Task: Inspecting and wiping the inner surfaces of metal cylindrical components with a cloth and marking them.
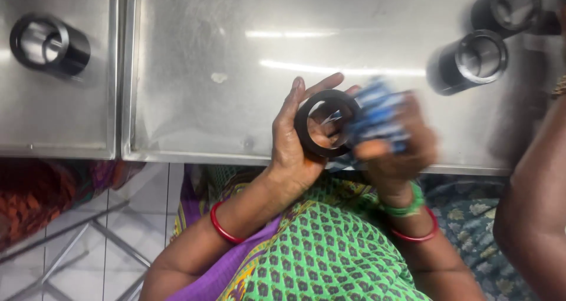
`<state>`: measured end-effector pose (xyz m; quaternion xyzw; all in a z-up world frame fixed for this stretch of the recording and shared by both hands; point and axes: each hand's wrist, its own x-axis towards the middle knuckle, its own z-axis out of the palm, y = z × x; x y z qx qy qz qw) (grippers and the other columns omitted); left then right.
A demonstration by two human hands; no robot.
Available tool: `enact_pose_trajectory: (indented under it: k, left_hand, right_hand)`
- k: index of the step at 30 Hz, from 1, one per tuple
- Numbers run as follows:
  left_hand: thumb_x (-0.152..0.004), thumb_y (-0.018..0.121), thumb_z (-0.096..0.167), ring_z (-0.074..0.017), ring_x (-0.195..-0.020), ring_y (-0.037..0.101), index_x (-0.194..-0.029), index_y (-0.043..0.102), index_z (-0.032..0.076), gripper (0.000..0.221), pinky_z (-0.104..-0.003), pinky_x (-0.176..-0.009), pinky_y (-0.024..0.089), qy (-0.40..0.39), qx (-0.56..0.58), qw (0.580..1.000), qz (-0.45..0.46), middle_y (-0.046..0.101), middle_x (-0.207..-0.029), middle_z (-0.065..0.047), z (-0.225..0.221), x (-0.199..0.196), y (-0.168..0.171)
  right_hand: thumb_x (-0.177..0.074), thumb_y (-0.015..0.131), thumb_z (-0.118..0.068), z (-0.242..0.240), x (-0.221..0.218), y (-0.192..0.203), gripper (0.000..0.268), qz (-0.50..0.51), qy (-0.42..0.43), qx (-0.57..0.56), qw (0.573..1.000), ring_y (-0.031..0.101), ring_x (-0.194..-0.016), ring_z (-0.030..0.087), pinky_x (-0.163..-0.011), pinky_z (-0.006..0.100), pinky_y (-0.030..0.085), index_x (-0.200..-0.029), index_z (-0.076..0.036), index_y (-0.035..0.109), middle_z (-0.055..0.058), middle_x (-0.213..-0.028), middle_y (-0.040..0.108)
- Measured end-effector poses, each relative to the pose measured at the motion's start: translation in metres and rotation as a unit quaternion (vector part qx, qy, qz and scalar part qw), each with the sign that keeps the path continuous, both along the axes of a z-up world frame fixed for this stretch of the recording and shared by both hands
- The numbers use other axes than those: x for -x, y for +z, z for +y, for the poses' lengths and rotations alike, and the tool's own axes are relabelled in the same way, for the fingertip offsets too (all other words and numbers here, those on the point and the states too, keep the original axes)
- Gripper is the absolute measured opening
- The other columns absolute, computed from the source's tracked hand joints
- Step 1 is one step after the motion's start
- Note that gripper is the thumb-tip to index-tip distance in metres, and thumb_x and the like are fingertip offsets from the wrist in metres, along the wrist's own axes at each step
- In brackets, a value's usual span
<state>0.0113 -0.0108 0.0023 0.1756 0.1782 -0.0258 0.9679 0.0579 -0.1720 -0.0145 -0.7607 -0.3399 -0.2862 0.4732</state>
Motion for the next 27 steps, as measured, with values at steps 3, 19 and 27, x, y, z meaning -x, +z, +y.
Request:
enact_pose_trajectory:
  k: [3, 19, 27]
  left_hand:
    - [-0.104, 0.044, 0.059, -0.0314, -0.106, 0.069, -0.145, 0.052, 0.003, 0.07, -0.042, -0.092, 0.06, -0.024, 0.005, 0.999, -0.046, 0.064, -0.13, -0.024, 0.009, 0.003, -0.002]
    - [-0.108, 0.047, 0.05, -0.0256, -0.104, 0.066, -0.149, 0.05, -0.003, 0.066, -0.044, -0.101, 0.058, 0.018, -0.077, 0.994, -0.069, 0.061, -0.136, -0.027, 0.019, -0.004, -0.011]
    - [-0.108, 0.045, 0.047, -0.0232, -0.116, 0.069, -0.149, 0.049, -0.005, 0.066, -0.038, -0.106, 0.057, 0.005, -0.031, 0.997, -0.068, 0.062, -0.137, -0.026, 0.032, -0.004, -0.021]
  right_hand:
    - [-0.1, 0.077, -0.042, -0.034, -0.008, -0.006, 0.043, 0.077, -0.007, -0.09, 0.993, 0.069, -0.082, 0.018, -0.091, 0.038, 0.053, -0.104, -0.001, 0.064, 0.007, -0.091, 0.069]
    - [-0.079, 0.087, -0.024, 0.03, 0.037, 0.023, 0.028, 0.006, 0.079, 0.216, 0.973, 0.055, -0.111, 0.028, -0.093, 0.046, 0.037, -0.102, -0.009, 0.079, 0.013, -0.12, 0.065]
    - [-0.092, 0.082, -0.023, 0.032, 0.003, 0.009, 0.023, 0.056, 0.014, 0.23, 0.971, 0.05, -0.109, 0.026, -0.092, 0.041, 0.04, -0.103, -0.004, 0.077, 0.014, -0.118, 0.061]
